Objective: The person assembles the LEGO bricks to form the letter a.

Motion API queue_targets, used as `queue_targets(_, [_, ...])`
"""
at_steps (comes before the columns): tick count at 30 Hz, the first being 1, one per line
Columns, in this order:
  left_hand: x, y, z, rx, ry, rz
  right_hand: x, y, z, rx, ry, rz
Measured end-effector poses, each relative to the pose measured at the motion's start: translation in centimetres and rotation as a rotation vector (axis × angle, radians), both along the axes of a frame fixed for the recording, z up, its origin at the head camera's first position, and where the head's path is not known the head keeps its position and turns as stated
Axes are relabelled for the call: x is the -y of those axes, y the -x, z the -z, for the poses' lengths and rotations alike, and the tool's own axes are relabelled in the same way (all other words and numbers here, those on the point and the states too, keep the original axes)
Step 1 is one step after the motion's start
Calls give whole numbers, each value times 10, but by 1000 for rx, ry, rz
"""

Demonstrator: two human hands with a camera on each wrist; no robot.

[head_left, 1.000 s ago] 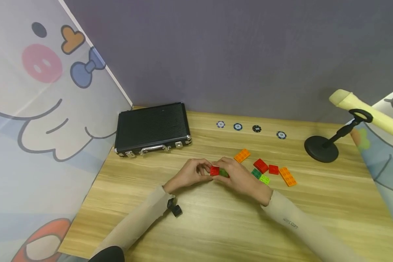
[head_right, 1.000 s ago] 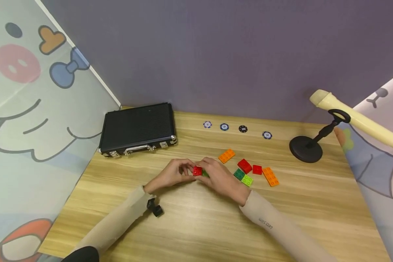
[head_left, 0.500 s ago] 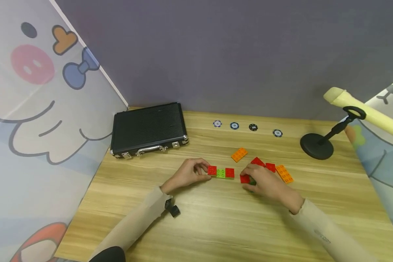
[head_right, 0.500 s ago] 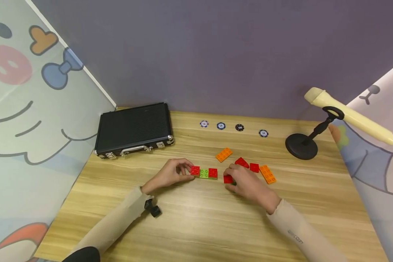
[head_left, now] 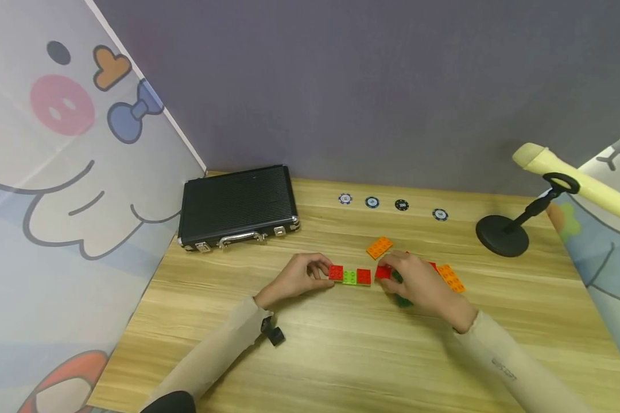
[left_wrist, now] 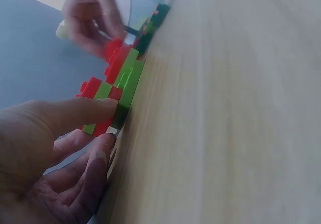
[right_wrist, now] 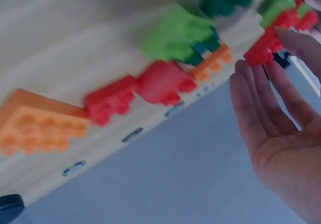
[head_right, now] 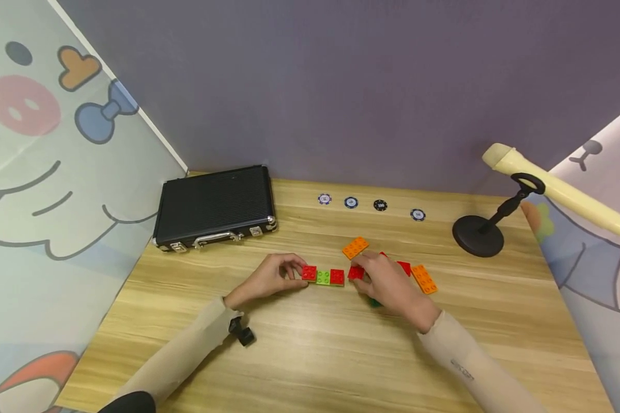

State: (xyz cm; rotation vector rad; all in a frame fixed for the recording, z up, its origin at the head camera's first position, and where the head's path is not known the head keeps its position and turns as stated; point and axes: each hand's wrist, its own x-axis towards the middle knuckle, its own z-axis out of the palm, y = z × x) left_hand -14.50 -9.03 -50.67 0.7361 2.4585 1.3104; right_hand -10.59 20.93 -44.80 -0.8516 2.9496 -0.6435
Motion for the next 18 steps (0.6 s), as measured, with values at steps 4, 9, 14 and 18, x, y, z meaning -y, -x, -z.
queue_targets(4, [-1, 1, 0, 2, -11, 2, 8, 1, -9, 18, 63, -27])
queue_targets(9, [-3, 3, -1, -5, -14, 9, 17, 2, -9, 34, 11, -101])
queue_targets(14, [-3, 2, 0, -1, -3, 13, 21, 3, -4, 25, -7, -113])
queue_targets(18, [0, -1, 1, 9, -9, 11, 26, 4, -3, 23, 6, -134])
